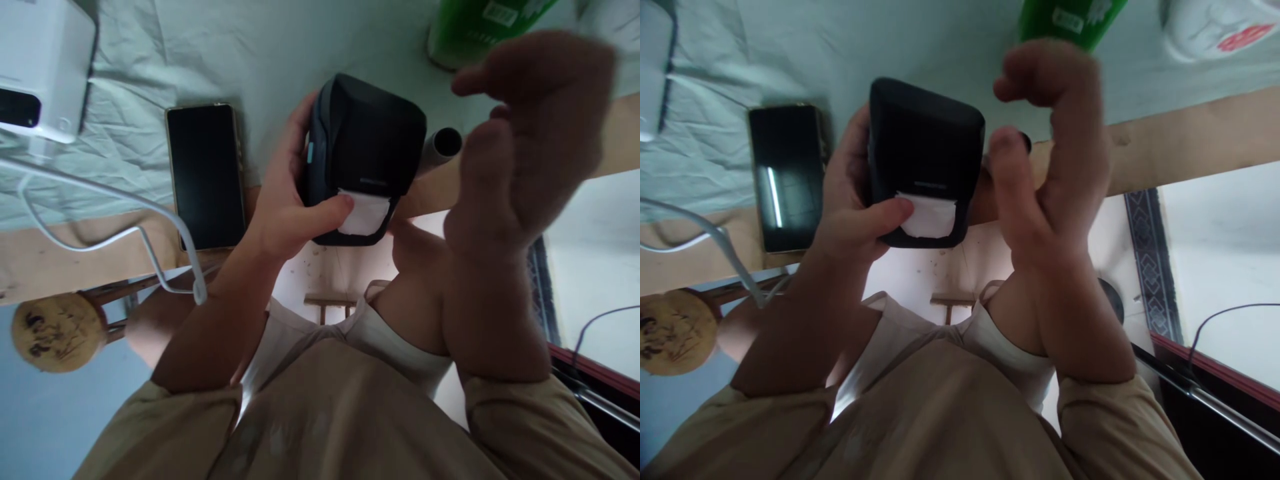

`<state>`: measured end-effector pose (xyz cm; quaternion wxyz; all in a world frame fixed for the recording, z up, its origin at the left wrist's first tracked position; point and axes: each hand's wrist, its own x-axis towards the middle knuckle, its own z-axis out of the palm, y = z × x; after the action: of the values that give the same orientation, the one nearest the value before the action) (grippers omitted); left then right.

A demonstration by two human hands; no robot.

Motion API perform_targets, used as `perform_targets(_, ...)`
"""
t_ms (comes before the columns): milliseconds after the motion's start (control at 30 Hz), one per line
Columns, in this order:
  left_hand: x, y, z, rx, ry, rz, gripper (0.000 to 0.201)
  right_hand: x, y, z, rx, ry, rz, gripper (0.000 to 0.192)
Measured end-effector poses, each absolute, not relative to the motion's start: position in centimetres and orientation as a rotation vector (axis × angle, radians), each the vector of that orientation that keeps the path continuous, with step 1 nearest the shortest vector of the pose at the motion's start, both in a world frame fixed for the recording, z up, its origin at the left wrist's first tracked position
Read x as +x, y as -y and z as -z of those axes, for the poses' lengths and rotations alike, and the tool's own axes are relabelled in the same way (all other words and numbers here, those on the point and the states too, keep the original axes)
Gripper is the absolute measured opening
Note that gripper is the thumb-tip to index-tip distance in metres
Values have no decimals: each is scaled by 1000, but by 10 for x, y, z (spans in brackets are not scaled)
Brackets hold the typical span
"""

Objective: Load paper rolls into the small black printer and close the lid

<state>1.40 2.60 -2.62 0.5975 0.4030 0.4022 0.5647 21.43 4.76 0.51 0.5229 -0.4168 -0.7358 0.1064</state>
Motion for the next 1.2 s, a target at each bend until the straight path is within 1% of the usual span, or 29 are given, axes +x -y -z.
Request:
perform_targets(67, 16, -25, 25, 1003, -830, -1332, 67, 211, -45, -5, -958, 1952, -215, 34)
perform_targets(133, 18, -24, 22, 1034, -739, -1353, 53, 209, -43, -4, -916, 2081, -169, 41)
perform_targets(267, 19, -21, 13, 956, -854, -1236, 31, 206, -40, -3, -1073, 2128, -230, 54)
perform_targets(333, 19, -19, 9, 919, -886, -1214, 21, 206, -39, -4, -1081, 2133, -217, 56)
perform_targets(467, 23, -19, 6, 863, -756, -1316, 25, 206, -42, -3, -1044, 2148, -128, 53)
perform_targets(533, 26, -21, 8, 806, -745, -1362, 20, 206, -43, -1, -1056, 2106, -94, 54)
perform_targets(600, 28, -23, 12, 761, -797, -1410, 21, 206, -43, 0, -1066, 2090, -94, 54)
perform_targets(700, 26, -26, 21, 722, -898, -1463, 18, 207, -41, -1, -1058, 2079, -74, 47)
perform_targets(767, 24, -28, 26, 719, -927, -1473, 22, 209, -40, -3, -1063, 2080, -38, 42)
perform_targets(833, 22, -28, 28, 738, -935, -1457, 24, 211, -40, -5, -1026, 2110, -41, 45)
perform_targets(933, 22, -29, 27, 709, -991, -1476, 22, 213, -42, -8, -959, 2146, -135, 55)
perform_targets(1100, 26, -30, 19, 676, -990, -1462, 26, 212, -44, -5, -883, 2058, -199, 58)
perform_targets(1133, 28, -29, 17, 677, -965, -1459, 27, 211, -42, -4, -885, 1999, -207, 57)
perform_targets(1200, 29, -27, 13, 699, -883, -1423, 29, 207, -38, -4, -948, 1846, -221, 43)
